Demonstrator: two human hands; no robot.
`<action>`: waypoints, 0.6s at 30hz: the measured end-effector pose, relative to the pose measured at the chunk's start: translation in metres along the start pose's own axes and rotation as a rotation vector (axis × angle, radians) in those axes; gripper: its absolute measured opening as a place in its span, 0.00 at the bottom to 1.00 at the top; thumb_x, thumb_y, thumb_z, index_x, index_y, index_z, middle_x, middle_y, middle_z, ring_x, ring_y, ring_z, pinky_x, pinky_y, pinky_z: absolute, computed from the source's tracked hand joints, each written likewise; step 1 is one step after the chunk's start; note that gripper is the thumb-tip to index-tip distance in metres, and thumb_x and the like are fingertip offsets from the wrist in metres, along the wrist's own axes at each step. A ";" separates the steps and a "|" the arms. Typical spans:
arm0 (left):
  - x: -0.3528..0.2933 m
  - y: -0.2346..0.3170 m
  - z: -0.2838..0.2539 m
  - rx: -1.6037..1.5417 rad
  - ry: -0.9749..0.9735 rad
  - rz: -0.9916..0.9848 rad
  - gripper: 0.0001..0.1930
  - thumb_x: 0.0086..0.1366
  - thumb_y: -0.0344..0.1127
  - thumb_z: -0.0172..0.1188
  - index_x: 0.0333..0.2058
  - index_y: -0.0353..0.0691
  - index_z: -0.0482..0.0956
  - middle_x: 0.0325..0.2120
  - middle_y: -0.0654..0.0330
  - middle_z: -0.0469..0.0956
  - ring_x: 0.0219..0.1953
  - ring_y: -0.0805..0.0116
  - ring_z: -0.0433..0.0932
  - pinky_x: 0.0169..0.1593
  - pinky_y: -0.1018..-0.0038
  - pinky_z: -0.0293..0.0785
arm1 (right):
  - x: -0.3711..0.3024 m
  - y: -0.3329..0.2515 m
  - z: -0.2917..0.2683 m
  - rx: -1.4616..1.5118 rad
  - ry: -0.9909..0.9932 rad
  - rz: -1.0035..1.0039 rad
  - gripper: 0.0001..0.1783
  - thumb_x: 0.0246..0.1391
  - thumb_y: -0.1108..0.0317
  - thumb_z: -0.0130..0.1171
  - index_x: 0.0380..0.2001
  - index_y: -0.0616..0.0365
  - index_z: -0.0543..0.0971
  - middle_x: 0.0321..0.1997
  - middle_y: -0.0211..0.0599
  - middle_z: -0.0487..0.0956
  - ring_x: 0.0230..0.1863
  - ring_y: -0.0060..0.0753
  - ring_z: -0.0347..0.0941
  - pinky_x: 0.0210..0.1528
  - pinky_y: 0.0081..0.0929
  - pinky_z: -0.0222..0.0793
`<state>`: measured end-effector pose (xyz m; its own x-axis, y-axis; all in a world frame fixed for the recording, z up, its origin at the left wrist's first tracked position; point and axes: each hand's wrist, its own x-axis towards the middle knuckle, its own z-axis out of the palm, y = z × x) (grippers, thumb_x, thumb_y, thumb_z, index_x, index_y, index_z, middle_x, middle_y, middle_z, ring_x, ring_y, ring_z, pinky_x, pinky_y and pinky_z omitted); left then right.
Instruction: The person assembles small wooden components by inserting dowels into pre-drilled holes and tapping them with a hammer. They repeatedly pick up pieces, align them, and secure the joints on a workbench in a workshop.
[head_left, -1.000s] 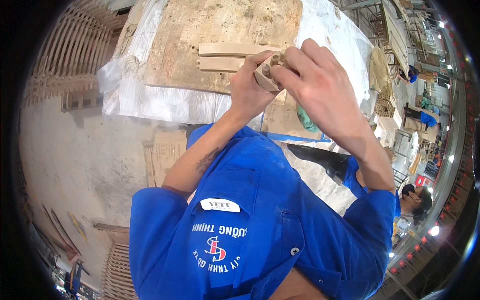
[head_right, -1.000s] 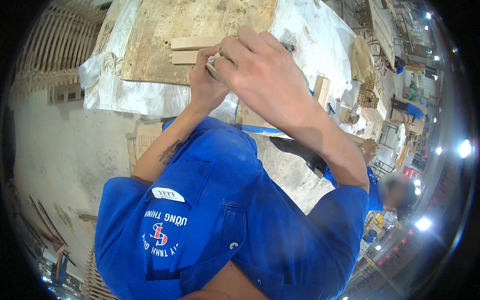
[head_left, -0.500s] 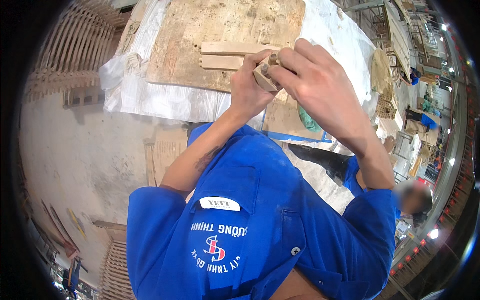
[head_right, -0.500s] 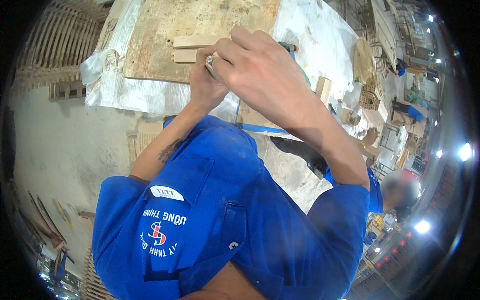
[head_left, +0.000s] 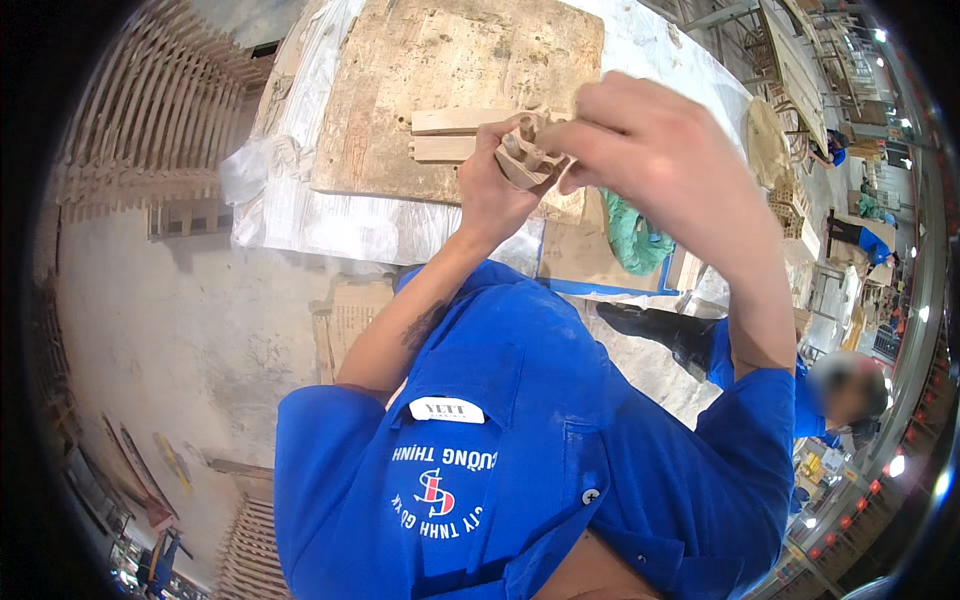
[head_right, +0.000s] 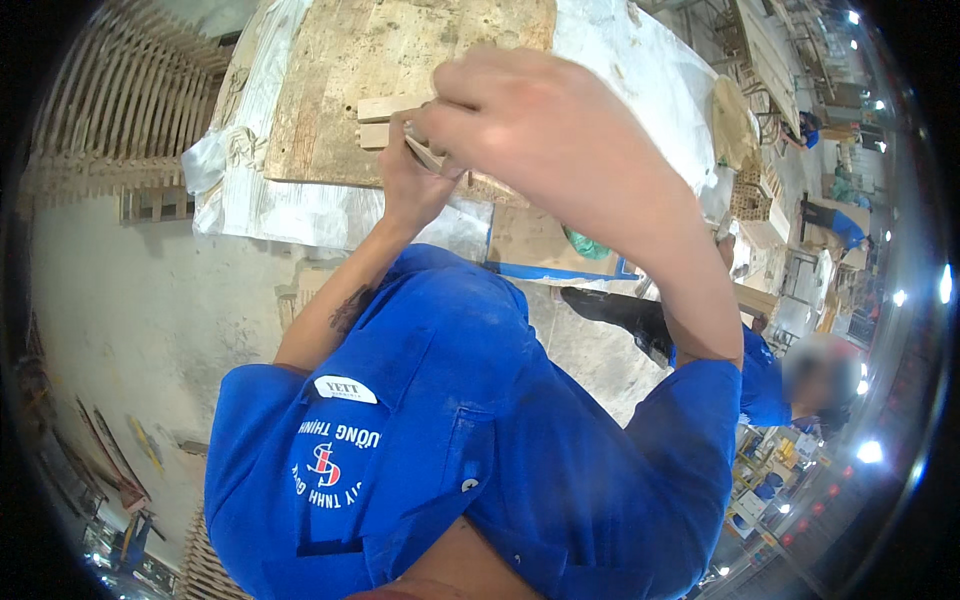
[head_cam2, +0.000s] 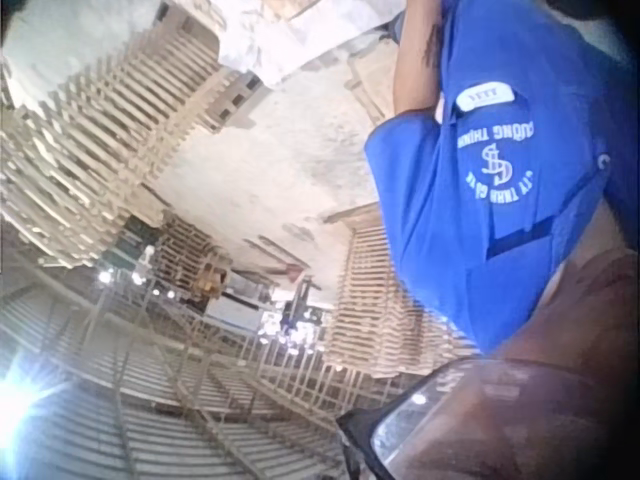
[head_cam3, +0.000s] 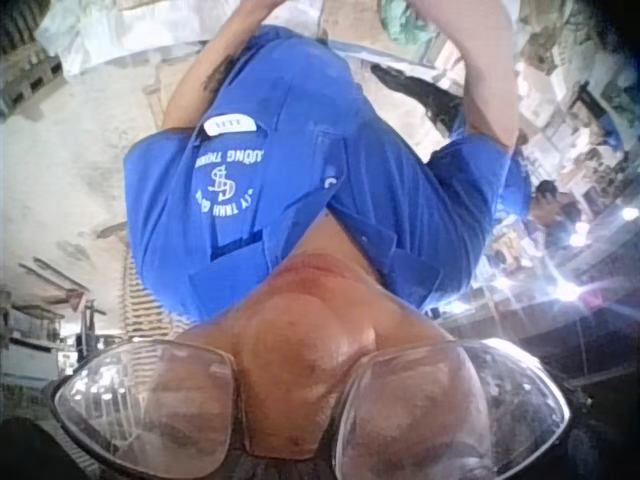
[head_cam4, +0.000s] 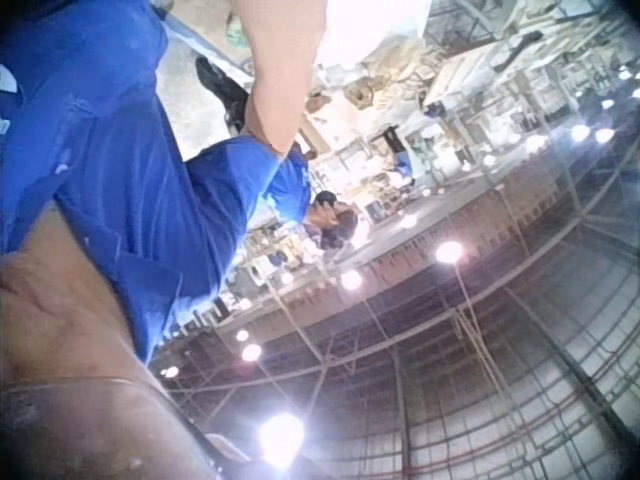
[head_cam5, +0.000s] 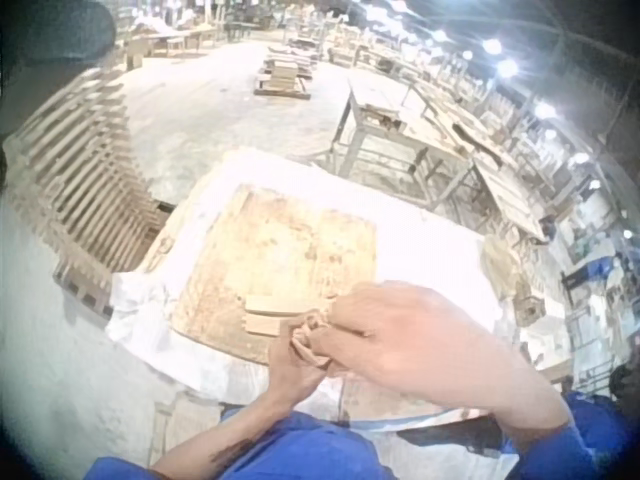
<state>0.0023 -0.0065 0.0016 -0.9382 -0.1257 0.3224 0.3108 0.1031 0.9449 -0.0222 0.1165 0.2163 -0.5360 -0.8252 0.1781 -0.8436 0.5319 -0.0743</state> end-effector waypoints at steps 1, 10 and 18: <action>0.001 -0.002 0.000 -0.026 0.010 -0.004 0.33 0.53 0.38 0.80 0.52 0.38 0.69 0.39 0.51 0.86 0.41 0.61 0.87 0.43 0.67 0.83 | -0.003 0.000 -0.008 0.016 0.026 0.039 0.17 0.41 0.66 0.71 0.38 0.55 0.83 0.30 0.32 0.74 0.34 0.35 0.75 0.36 0.33 0.72; 0.019 -0.004 -0.005 -0.074 0.088 -0.123 0.27 0.60 0.30 0.74 0.51 0.33 0.67 0.46 0.53 0.81 0.46 0.67 0.81 0.49 0.72 0.79 | -0.074 0.013 0.053 0.658 -0.136 0.587 0.17 0.54 0.57 0.68 0.42 0.56 0.83 0.37 0.38 0.82 0.39 0.39 0.78 0.43 0.37 0.73; 0.050 0.031 -0.009 -0.241 0.076 0.060 0.30 0.60 0.22 0.70 0.58 0.31 0.65 0.56 0.49 0.74 0.54 0.62 0.77 0.58 0.67 0.75 | -0.116 -0.046 0.217 1.486 0.030 0.823 0.32 0.68 0.40 0.49 0.58 0.57 0.77 0.52 0.42 0.82 0.51 0.40 0.79 0.54 0.40 0.74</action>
<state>-0.0332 -0.0186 0.0475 -0.9057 -0.2014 0.3731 0.4015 -0.1248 0.9073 0.0717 0.1459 -0.0142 -0.8295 -0.4292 -0.3574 0.3259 0.1477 -0.9338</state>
